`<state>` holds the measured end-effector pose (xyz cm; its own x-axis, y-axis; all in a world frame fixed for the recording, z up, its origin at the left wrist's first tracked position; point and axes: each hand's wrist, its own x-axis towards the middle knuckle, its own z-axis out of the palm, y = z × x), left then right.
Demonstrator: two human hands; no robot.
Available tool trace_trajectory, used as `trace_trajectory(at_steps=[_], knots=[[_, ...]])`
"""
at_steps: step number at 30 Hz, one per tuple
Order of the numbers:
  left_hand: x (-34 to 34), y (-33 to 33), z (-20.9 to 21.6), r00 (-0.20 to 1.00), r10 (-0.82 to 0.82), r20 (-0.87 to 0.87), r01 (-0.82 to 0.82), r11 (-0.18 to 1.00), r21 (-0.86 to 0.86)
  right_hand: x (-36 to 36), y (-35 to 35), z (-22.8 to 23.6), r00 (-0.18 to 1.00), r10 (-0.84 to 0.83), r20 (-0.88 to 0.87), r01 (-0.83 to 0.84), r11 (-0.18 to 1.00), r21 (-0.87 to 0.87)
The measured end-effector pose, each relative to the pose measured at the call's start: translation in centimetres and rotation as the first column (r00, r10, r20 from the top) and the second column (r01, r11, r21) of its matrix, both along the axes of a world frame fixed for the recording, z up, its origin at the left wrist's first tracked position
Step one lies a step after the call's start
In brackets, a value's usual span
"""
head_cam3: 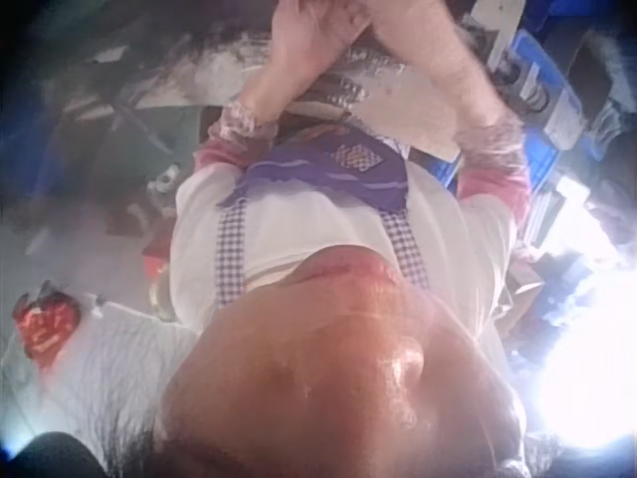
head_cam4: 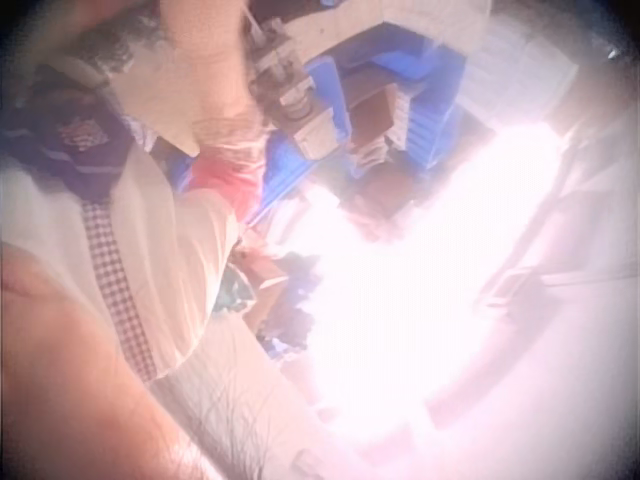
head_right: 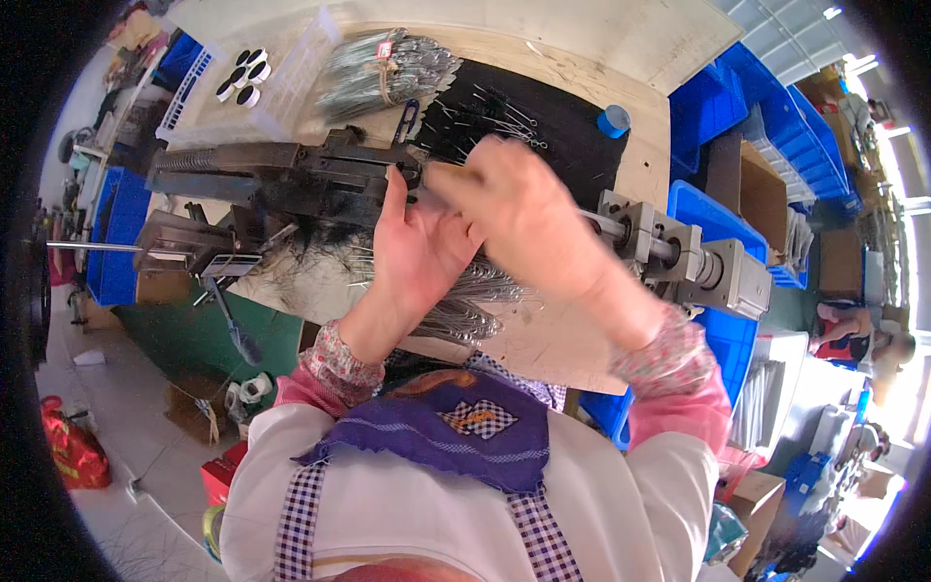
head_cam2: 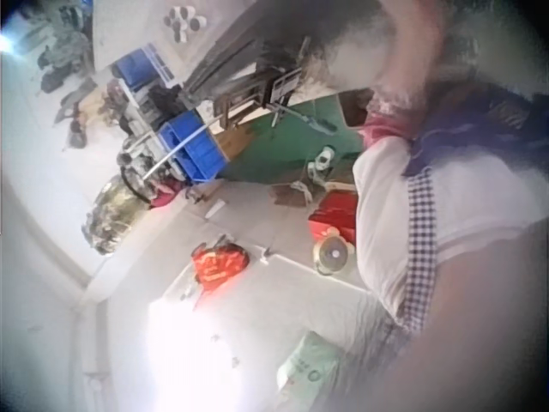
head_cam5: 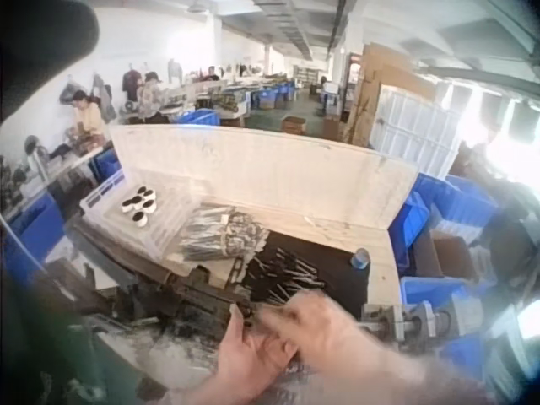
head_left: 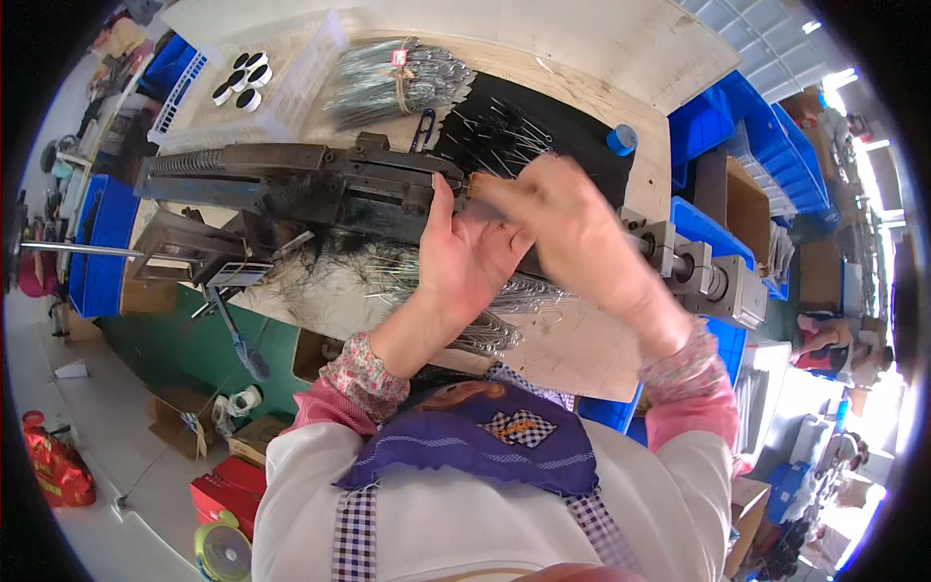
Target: Assembling small metal wiring components using a manual press machine at a manufacturing workbench.
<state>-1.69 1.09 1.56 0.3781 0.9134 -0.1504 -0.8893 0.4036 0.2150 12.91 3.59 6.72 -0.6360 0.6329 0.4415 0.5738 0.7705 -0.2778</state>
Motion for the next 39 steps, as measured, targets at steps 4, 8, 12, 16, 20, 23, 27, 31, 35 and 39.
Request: trace_trajectory(at_steps=[4, 8, 12, 16, 20, 23, 27, 31, 35, 39], knots=[[-0.3, -0.8, -0.8, 0.998, 0.063, 0.001, -0.063, 0.998, -0.018, 1.1, 1.8, -0.2, 0.932, -0.241, -0.27, 0.15, 0.937, -0.316], [-0.1, -1.1, -1.1, 0.992, 0.099, -0.08, -0.097, 0.995, 0.023, 1.8, 2.5, -0.8, 0.974, -0.199, -0.112, 0.168, 0.956, -0.241], [-0.2, -1.1, -1.1, 0.986, 0.13, -0.103, -0.126, 0.991, 0.049, 0.5, 2.7, -1.0, 0.989, -0.114, -0.09, 0.104, 0.989, -0.106], [-0.3, -0.9, -0.2, 0.988, 0.104, -0.118, -0.102, 0.994, 0.025, 1.2, 2.4, -0.7, 0.992, -0.103, -0.067, 0.097, 0.992, -0.085], [-0.5, -0.7, -0.2, 0.984, 0.106, -0.146, -0.105, 0.994, 0.016, 1.5, 2.3, -0.8, 0.994, -0.087, -0.069, 0.086, 0.996, -0.02], [-1.0, -0.7, -0.3, 0.992, 0.067, -0.109, -0.06, 0.996, 0.062, 0.7, 1.4, 0.2, 0.996, -0.052, -0.077, 0.059, 0.995, 0.085], [-0.8, -0.8, -0.2, 0.996, 0.055, -0.076, -0.049, 0.996, 0.075, -0.6, 1.5, -0.6, 0.998, -0.05, 0.039, 0.041, 0.978, 0.206], [-1.7, -1.1, -0.4, 0.989, 0.106, -0.099, -0.096, 0.991, 0.094, 0.6, 0.4, 2.7, 0.895, -0.316, -0.315, 0.245, 0.938, -0.245], [-1.6, -1.6, -1.3, 0.992, 0.122, -0.033, -0.119, 0.989, 0.083, -0.6, -1.9, 1.2, 0.966, -0.25, -0.059, 0.254, 0.965, 0.064], [-1.5, -1.6, 0.4, 0.978, 0.139, -0.152, -0.136, 0.99, 0.034, -1.9, -1.9, 0.5, 0.949, -0.231, 0.213, 0.206, 0.969, 0.135]])
